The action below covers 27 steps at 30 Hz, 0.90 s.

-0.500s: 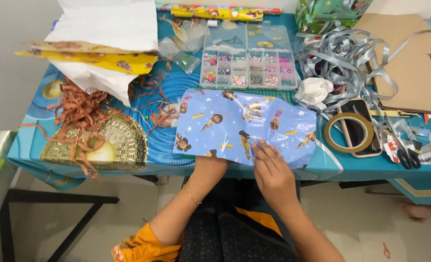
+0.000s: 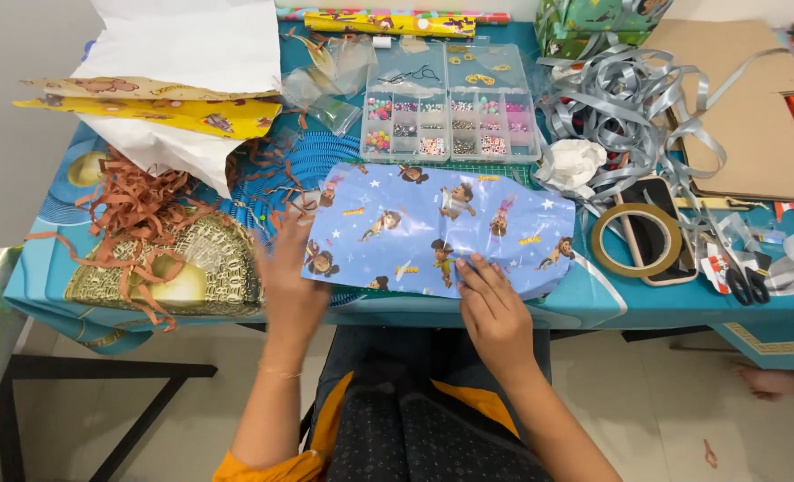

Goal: The person wraps a small cardboard box with two different sheets of wrapping paper. They first attempt to wrap it with a white sheet featuring cartoon characters, then switch to a blue sheet with cartoon characters. They fold the paper around the box and secure it with tape.

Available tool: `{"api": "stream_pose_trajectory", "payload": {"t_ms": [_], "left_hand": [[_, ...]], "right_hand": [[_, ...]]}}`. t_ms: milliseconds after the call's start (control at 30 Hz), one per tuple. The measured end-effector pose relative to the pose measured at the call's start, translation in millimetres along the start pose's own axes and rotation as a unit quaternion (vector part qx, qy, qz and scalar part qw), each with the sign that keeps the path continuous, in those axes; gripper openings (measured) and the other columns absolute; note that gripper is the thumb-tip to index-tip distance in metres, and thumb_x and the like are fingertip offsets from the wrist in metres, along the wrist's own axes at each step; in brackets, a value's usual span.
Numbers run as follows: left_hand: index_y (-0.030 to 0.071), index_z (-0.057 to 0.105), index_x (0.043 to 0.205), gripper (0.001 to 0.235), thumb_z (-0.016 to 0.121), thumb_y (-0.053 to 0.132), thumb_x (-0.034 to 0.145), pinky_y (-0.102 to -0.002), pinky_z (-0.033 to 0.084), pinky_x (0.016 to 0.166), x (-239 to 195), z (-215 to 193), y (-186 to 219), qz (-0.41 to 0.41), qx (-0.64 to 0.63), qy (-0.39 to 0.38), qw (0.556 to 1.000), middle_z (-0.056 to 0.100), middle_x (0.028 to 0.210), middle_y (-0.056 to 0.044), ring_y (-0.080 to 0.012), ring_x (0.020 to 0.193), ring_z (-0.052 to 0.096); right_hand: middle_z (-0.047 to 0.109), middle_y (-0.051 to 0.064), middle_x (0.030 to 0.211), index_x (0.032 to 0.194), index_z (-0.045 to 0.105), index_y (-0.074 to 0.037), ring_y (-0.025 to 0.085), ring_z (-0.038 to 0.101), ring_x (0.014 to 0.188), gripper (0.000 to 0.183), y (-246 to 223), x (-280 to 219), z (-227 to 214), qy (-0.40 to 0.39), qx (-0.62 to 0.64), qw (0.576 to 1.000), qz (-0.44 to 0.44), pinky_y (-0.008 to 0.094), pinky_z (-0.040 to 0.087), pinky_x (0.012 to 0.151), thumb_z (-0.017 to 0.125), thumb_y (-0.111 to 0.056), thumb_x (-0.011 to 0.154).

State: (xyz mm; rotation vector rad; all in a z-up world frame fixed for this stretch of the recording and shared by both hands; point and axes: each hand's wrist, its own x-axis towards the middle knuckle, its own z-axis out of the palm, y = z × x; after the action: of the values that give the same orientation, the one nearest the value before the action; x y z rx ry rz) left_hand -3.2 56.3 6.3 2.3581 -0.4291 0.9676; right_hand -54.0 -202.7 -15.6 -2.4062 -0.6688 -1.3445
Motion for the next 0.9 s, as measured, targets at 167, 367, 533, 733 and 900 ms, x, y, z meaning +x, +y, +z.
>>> {"api": "stream_pose_trajectory", "payload": {"t_ms": [167, 367, 533, 733, 900], "left_hand": [[0.013, 0.075, 0.115, 0.029, 0.068, -0.002, 0.092, -0.058, 0.016, 0.127, -3, -24, -22, -0.032, -0.006, 0.168, 0.985, 0.067, 0.119, -0.006, -0.0356, 0.124, 0.063], [0.015, 0.051, 0.151, 0.073, 0.069, 0.055, 0.093, -0.06, 0.03, 0.121, 41, 32, 52, 0.258, 0.002, -0.128, 0.958, 0.055, 0.151, -0.009, -0.0335, 0.144, 0.048], [0.012, 0.04, 0.159, 0.094, 0.06, 0.071, 0.088, -0.054, 0.021, 0.127, 47, 87, 23, 0.334, 0.077, -0.216, 0.914, 0.047, 0.16, -0.011, -0.0328, 0.15, 0.039], [0.012, 0.042, 0.158, 0.088, 0.066, 0.061, 0.089, -0.053, 0.03, 0.123, 40, 104, 7, 0.336, 0.053, -0.193, 0.92, 0.047, 0.16, -0.011, -0.0339, 0.148, 0.042], [0.013, 0.044, 0.156, 0.093, 0.079, 0.055, 0.08, -0.053, 0.032, 0.123, 38, 109, 7, 0.329, 0.031, -0.178, 0.927, 0.049, 0.159, -0.009, -0.0328, 0.147, 0.044]], "right_hand": [[0.077, 0.01, 0.122, 0.089, 0.072, -0.002, 0.029, 0.072, 0.116, 0.006, -3, -5, -1, 0.011, -0.006, 1.0, -0.006, 0.041, 0.056, 0.104, 0.072, 0.004, 0.09], [0.076, 0.012, 0.123, 0.09, 0.072, -0.001, 0.03, 0.071, 0.118, 0.005, 0, -8, 5, 0.01, -0.009, 1.0, -0.003, 0.041, 0.056, 0.104, 0.071, 0.003, 0.092], [0.076, 0.011, 0.126, 0.096, 0.074, -0.004, 0.029, 0.071, 0.119, 0.006, 10, -8, 5, -0.001, -0.037, 0.999, -0.037, 0.041, 0.056, 0.103, 0.072, 0.001, 0.092], [0.072, 0.01, 0.133, 0.109, 0.074, -0.007, 0.03, 0.064, 0.13, 0.015, 18, -21, 5, -0.047, -0.064, 0.994, -0.071, 0.047, 0.049, 0.111, 0.071, -0.005, 0.094], [0.072, 0.009, 0.131, 0.107, 0.072, -0.008, 0.029, 0.062, 0.133, 0.013, 21, -35, -15, -0.097, -0.066, 0.993, -0.023, 0.053, 0.041, 0.118, 0.071, -0.013, 0.094]]}}
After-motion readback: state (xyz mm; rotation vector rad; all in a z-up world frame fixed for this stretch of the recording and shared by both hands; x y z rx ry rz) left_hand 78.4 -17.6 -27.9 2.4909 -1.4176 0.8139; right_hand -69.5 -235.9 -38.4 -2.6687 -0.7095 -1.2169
